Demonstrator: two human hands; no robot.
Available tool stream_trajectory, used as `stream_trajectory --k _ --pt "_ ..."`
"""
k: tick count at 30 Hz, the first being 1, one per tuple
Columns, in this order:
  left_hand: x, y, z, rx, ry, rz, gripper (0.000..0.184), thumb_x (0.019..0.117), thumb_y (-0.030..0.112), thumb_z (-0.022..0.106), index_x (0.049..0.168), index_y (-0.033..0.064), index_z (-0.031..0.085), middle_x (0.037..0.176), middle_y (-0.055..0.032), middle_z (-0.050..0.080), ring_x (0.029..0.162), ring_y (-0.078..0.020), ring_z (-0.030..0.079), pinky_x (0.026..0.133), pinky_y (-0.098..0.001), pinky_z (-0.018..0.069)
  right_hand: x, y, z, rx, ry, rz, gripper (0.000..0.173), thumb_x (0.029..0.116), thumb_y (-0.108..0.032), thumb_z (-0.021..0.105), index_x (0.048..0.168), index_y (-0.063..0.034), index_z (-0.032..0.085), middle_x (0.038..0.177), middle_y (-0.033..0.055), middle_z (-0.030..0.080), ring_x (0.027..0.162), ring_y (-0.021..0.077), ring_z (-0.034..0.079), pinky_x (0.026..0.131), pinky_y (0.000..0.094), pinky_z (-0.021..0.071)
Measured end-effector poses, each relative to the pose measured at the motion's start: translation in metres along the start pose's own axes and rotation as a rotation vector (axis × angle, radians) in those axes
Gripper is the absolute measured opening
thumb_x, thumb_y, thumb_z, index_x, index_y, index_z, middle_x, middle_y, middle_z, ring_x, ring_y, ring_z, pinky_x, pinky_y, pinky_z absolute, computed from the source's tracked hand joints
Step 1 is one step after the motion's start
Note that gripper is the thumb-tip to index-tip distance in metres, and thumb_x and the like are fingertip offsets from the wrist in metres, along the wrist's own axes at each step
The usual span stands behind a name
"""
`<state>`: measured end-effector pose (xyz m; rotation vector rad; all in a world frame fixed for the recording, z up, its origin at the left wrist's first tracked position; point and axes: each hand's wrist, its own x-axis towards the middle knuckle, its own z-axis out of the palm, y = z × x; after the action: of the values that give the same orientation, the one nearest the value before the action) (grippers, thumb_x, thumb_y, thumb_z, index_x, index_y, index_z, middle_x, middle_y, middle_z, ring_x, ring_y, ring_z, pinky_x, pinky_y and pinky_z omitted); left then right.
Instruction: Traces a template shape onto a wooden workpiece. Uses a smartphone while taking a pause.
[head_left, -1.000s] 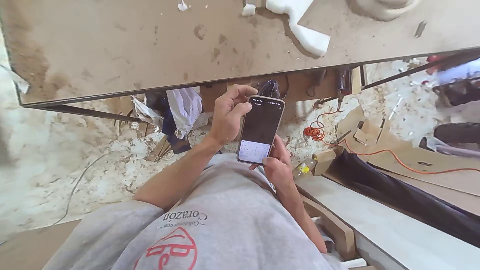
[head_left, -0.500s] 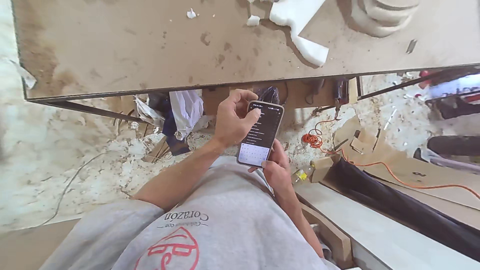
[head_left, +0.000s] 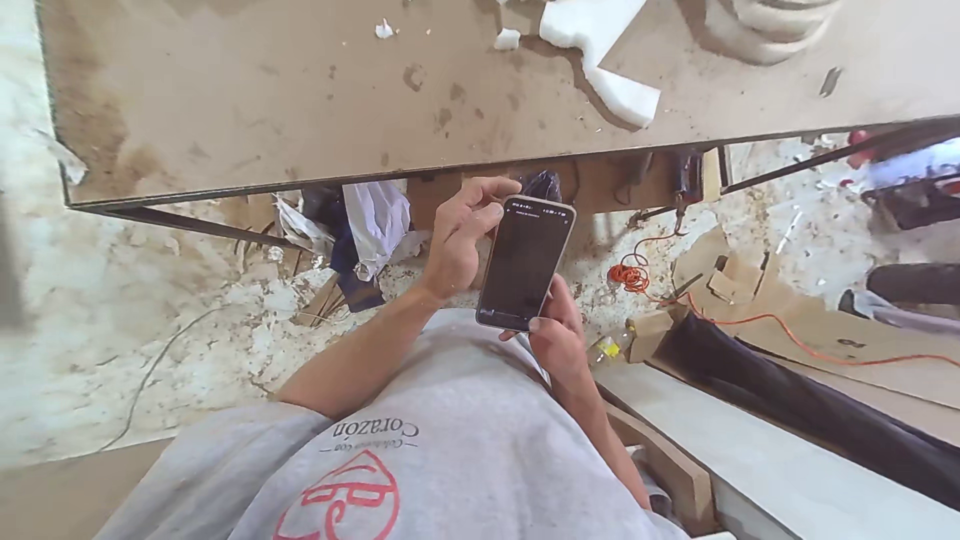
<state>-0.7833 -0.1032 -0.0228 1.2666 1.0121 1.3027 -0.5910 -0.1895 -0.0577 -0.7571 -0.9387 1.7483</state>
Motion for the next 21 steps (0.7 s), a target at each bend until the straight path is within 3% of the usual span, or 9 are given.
stream_trajectory --k 3,9,17,21 --pt "-0.005 0.001 -0.007 -0.012 -0.076 0.000 0.049 0.1035 0.017 0.027 0.140 -0.0016 0.054 0.113 -0.0084 0.069 0.091 -0.0124 0.068 0.078 -0.0312 0.0592 0.002 -0.001 0.002 -0.015 0.011 0.000 0.059 0.0884 -0.011 0.059 0.142 -0.0052 0.036 0.125 0.0096 0.066 0.099 0.0265 0.073 0.063 0.0453 0.0650" --pt "-0.013 -0.002 -0.013 0.000 -0.114 -0.024 0.054 0.1011 0.012 0.025 0.149 -0.0005 0.047 0.122 -0.0109 0.068 0.099 -0.0143 0.069 0.084 -0.0336 0.0599 0.002 0.001 0.005 0.002 0.015 0.028 0.056 0.0897 -0.010 0.057 0.143 -0.0066 0.039 0.124 0.0114 0.067 0.099 0.0274 0.073 0.064 0.0455 0.0650" --pt "-0.018 -0.002 -0.012 -0.019 -0.165 -0.045 0.061 0.0973 0.005 0.028 0.158 0.0028 0.036 0.123 -0.0117 0.069 0.102 -0.0147 0.069 0.089 -0.0347 0.0592 0.002 0.000 0.005 0.024 0.023 0.023 0.055 0.0902 -0.009 0.056 0.143 -0.0074 0.038 0.124 0.0123 0.066 0.099 0.0279 0.073 0.064 0.0451 0.0648" --pt "-0.019 -0.002 -0.012 -0.016 -0.171 -0.047 0.062 0.0965 0.004 0.028 0.158 0.0034 0.036 0.121 -0.0114 0.070 0.099 -0.0145 0.070 0.087 -0.0343 0.0603 0.001 0.001 0.004 0.038 0.020 0.035 0.055 0.0903 -0.009 0.056 0.142 -0.0088 0.038 0.122 0.0117 0.068 0.096 0.0271 0.073 0.064 0.0441 0.0649"
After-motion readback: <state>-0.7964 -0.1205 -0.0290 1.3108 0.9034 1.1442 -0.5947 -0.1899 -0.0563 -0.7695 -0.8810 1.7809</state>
